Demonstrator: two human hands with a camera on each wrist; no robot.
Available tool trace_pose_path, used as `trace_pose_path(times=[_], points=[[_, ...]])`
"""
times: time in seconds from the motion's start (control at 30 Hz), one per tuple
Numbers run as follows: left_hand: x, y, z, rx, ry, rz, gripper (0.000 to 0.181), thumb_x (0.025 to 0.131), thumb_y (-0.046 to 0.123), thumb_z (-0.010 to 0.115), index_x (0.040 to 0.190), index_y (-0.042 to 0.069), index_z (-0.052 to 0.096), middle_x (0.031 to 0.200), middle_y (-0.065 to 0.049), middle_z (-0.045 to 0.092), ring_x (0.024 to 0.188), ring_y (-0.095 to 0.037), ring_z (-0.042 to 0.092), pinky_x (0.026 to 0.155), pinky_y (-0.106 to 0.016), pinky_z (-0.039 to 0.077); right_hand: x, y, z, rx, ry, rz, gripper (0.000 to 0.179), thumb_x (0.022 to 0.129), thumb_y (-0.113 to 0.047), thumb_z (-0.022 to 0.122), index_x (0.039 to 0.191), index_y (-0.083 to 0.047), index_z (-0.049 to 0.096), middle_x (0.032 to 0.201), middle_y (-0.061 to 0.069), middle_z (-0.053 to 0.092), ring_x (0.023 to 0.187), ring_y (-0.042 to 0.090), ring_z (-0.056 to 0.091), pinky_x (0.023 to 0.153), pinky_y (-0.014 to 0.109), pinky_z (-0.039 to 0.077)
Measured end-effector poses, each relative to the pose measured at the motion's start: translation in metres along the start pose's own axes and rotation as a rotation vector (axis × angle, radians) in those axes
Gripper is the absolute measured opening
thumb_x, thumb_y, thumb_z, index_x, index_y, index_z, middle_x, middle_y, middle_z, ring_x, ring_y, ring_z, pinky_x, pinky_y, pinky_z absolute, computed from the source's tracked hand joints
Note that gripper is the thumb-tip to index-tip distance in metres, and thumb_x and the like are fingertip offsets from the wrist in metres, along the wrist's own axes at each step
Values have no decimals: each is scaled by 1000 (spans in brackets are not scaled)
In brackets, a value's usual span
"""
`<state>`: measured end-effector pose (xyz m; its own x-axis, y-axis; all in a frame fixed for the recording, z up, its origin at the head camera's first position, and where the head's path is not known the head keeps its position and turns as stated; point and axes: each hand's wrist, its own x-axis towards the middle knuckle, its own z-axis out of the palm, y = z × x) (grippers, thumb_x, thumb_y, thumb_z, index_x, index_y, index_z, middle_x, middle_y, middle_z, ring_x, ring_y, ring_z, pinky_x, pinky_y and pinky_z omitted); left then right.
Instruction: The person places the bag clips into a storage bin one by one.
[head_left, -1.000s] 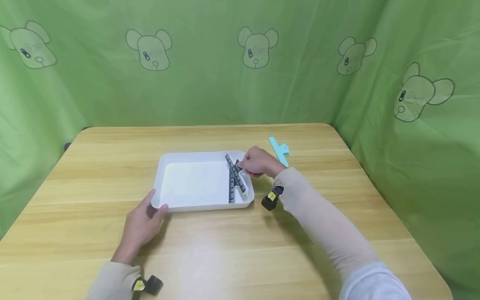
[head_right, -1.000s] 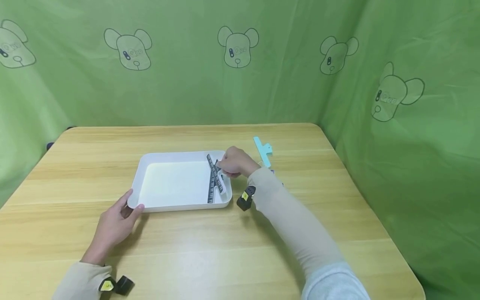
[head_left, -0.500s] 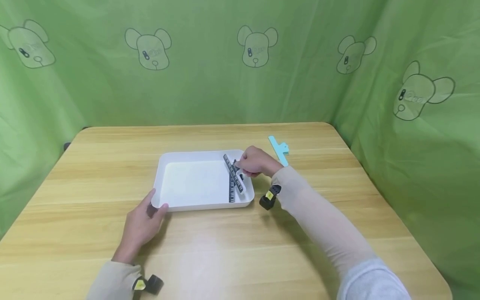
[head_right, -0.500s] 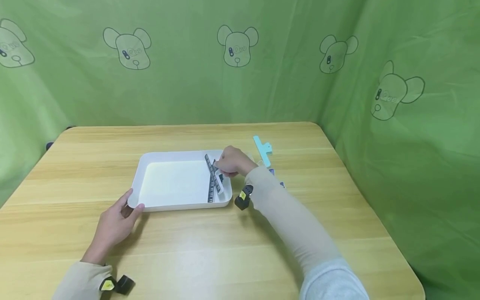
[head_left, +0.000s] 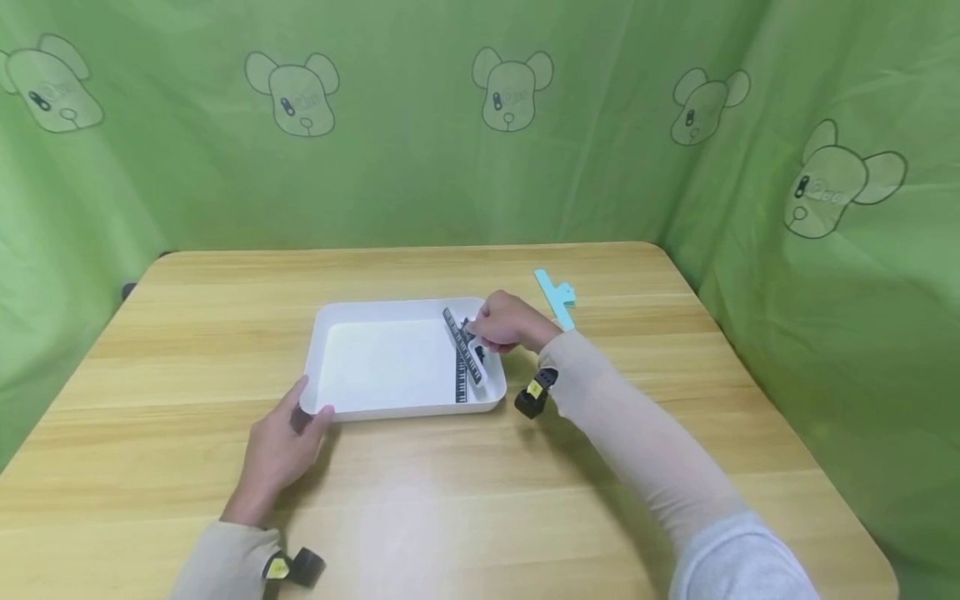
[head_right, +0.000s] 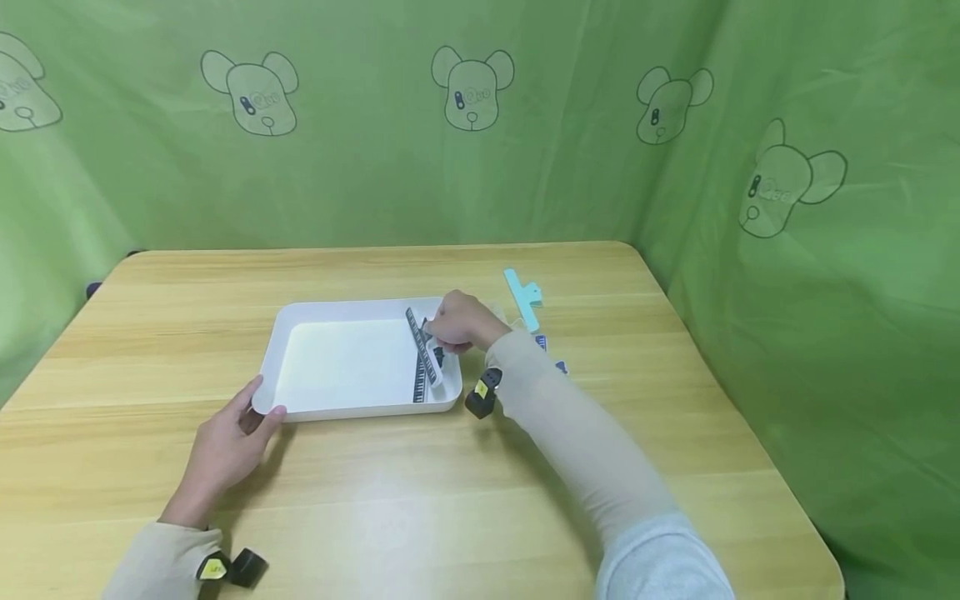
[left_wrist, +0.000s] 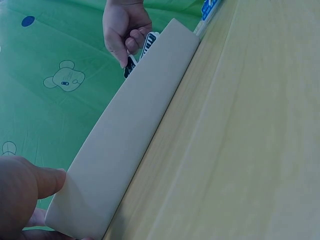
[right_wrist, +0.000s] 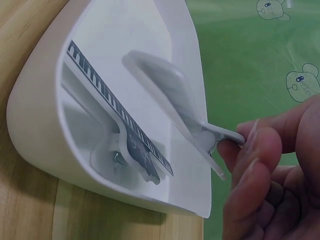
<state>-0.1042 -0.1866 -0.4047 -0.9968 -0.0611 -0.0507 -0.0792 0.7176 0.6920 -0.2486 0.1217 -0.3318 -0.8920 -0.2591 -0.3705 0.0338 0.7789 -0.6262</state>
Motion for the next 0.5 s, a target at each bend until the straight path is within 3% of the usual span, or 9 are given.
trace_pose_path(times=[0.5], points=[[1, -1, -1, -1, -13, -11, 73, 99, 37, 53, 152, -2, 22, 148, -32, 32, 134, -50, 30, 111, -58, 26, 3, -4, 5, -11, 11, 30, 41, 96, -23, 59, 58, -9, 55, 52, 0, 49, 45, 11, 43, 45, 21, 43]])
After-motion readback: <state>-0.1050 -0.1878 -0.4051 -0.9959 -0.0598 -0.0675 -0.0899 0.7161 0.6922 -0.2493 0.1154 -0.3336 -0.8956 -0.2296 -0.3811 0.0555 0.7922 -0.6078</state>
